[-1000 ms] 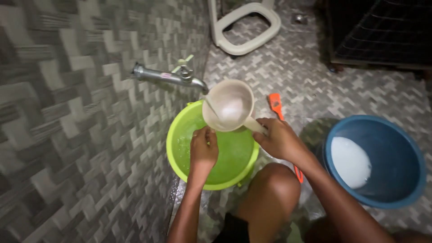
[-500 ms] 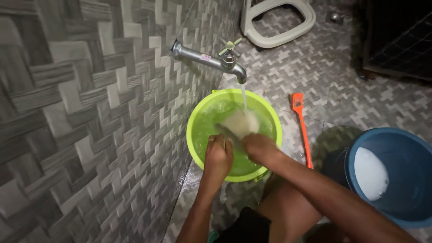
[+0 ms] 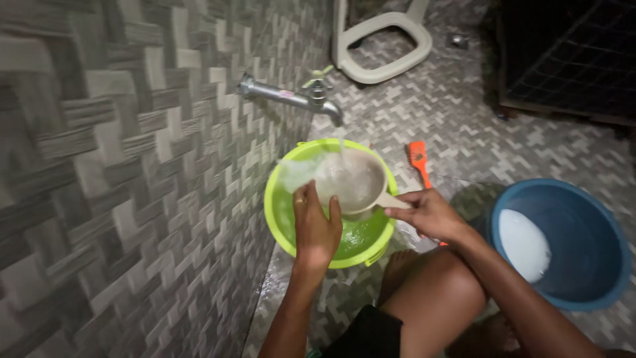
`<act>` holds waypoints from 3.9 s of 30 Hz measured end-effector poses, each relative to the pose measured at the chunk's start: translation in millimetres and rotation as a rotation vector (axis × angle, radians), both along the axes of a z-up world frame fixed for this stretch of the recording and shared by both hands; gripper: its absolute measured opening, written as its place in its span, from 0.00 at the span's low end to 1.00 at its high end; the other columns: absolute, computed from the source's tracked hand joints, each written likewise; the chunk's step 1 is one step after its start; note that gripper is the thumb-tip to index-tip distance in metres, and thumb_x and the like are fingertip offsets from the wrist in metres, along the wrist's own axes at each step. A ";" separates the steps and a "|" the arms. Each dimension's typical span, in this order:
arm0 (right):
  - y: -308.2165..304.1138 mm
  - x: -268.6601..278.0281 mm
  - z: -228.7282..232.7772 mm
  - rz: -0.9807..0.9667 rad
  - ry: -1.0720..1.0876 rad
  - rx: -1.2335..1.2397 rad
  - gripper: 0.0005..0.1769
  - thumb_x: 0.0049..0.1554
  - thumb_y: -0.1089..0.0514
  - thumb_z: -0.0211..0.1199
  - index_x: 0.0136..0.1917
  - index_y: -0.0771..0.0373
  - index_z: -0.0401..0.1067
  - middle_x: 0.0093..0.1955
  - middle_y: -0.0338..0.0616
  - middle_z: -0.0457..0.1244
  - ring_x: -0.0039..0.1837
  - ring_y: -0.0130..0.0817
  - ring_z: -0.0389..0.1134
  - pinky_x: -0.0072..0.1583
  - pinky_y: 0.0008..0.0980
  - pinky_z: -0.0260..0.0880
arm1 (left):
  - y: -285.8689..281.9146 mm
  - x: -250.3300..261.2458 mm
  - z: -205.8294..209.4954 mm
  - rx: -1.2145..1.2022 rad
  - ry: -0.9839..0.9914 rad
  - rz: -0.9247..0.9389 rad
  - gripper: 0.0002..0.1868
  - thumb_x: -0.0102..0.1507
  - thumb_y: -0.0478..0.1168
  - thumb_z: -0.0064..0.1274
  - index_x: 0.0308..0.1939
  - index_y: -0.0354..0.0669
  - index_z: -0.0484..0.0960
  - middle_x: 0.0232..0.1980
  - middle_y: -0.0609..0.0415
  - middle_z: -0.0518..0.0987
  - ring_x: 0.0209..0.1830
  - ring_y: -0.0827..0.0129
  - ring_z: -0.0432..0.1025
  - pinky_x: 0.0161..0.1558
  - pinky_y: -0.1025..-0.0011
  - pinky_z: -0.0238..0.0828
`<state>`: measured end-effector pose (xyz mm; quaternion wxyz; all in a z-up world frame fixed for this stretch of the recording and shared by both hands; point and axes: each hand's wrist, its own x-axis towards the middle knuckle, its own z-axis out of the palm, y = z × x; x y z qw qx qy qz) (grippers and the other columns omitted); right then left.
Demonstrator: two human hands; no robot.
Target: Clean the bathroom floor and toilet area using water, soap, and a brush.
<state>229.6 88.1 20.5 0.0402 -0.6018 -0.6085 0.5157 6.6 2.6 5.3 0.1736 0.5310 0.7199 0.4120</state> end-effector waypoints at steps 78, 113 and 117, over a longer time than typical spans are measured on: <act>-81.8 284.2 -29.2 -0.319 -0.989 0.399 0.17 0.56 0.62 0.58 0.58 0.62 0.77 0.49 0.57 0.70 0.47 0.56 0.74 0.48 0.51 0.75 | 160.3 367.3 -96.4 -0.260 0.644 -1.246 0.09 0.61 0.32 0.52 0.39 0.35 0.88 0.46 0.37 0.84 0.55 0.50 0.76 0.55 0.58 0.71; -84.7 318.5 10.1 -0.216 -1.053 0.226 0.13 0.58 0.60 0.55 0.54 0.64 0.73 0.44 0.59 0.71 0.45 0.57 0.74 0.48 0.55 0.74 | 154.6 387.8 -100.2 -0.277 0.623 -1.160 0.10 0.62 0.34 0.52 0.40 0.39 0.89 0.52 0.36 0.80 0.53 0.48 0.77 0.50 0.58 0.77; -86.1 303.6 19.0 -0.045 -1.284 0.391 0.15 0.55 0.62 0.57 0.56 0.65 0.73 0.41 0.51 0.72 0.39 0.45 0.76 0.38 0.42 0.76 | 159.9 375.7 -95.4 -0.270 0.622 -1.170 0.11 0.60 0.33 0.51 0.40 0.39 0.89 0.51 0.36 0.81 0.52 0.49 0.78 0.51 0.60 0.78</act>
